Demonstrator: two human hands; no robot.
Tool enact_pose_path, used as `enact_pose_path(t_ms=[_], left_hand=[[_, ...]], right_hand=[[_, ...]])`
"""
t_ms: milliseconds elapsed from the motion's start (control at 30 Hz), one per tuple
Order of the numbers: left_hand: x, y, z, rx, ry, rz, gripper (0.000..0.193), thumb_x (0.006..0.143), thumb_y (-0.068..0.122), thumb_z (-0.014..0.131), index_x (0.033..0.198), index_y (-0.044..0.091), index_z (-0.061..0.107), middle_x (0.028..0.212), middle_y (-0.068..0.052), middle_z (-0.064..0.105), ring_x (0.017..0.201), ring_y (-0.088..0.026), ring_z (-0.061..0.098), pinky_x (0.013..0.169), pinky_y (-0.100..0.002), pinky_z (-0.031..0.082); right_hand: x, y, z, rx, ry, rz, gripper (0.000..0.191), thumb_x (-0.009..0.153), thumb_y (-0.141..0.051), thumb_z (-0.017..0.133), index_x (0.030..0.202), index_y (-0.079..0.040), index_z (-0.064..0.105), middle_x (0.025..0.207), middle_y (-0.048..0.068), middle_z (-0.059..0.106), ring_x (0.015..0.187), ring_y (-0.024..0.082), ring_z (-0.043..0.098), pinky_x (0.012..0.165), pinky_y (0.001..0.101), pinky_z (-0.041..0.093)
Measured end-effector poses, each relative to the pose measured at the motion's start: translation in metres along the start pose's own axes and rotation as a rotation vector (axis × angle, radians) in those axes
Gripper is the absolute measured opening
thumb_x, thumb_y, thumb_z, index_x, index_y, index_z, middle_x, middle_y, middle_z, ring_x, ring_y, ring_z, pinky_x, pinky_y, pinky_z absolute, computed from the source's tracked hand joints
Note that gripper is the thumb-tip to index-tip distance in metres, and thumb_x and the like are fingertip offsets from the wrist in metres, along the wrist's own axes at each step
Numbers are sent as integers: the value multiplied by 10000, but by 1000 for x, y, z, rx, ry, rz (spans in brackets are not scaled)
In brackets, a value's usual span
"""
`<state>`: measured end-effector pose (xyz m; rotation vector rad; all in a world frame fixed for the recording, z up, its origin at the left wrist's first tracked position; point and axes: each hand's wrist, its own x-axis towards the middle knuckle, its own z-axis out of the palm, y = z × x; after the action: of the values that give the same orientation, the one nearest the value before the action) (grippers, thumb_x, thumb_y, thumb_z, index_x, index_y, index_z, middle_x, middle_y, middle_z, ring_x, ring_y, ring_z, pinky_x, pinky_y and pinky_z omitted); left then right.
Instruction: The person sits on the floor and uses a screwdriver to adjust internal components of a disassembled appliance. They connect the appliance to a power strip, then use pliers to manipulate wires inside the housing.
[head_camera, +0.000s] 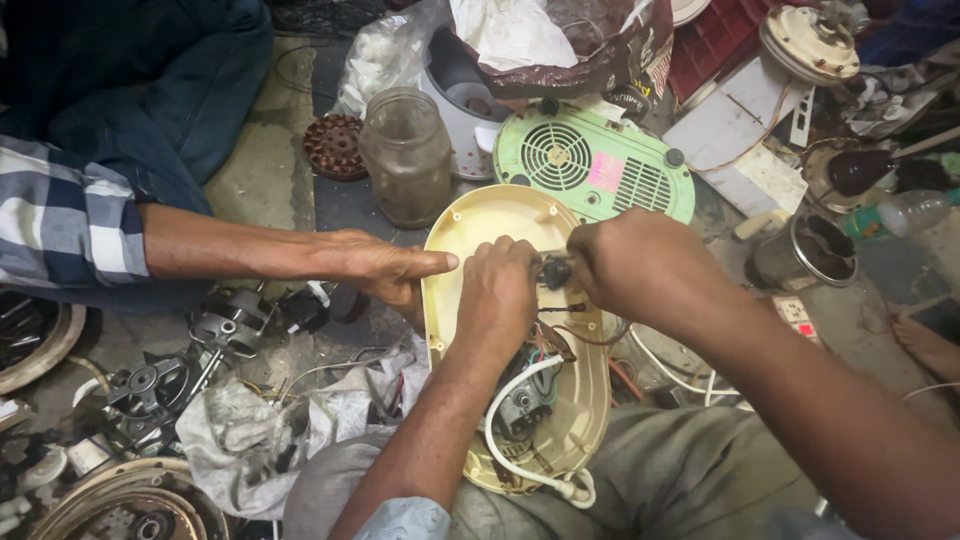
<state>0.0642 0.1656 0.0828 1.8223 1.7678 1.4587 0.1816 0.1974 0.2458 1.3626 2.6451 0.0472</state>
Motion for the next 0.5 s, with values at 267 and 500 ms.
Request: enact_pose_path(t_ms=[267,500], left_hand=[[0,1,-2,-7,-8,10,49,846,26,655,888,46,669,899,-148,633,892,-374,597,796,-507,463],[-4,-5,-7,66,34,-36,85,833,17,621,900,41,667,927,-159,630,912,-388,591,812,-507,465]], right_hand=[[38,47,20,217,-71,-89,267,830,-270,679,1021,-150,822,907,118,781,812,301,754,785,449,578],[18,90,64,767,-134,320,424,981,-335,668,1325,-104,758,958,248,744,696,312,622,649,449,479]])
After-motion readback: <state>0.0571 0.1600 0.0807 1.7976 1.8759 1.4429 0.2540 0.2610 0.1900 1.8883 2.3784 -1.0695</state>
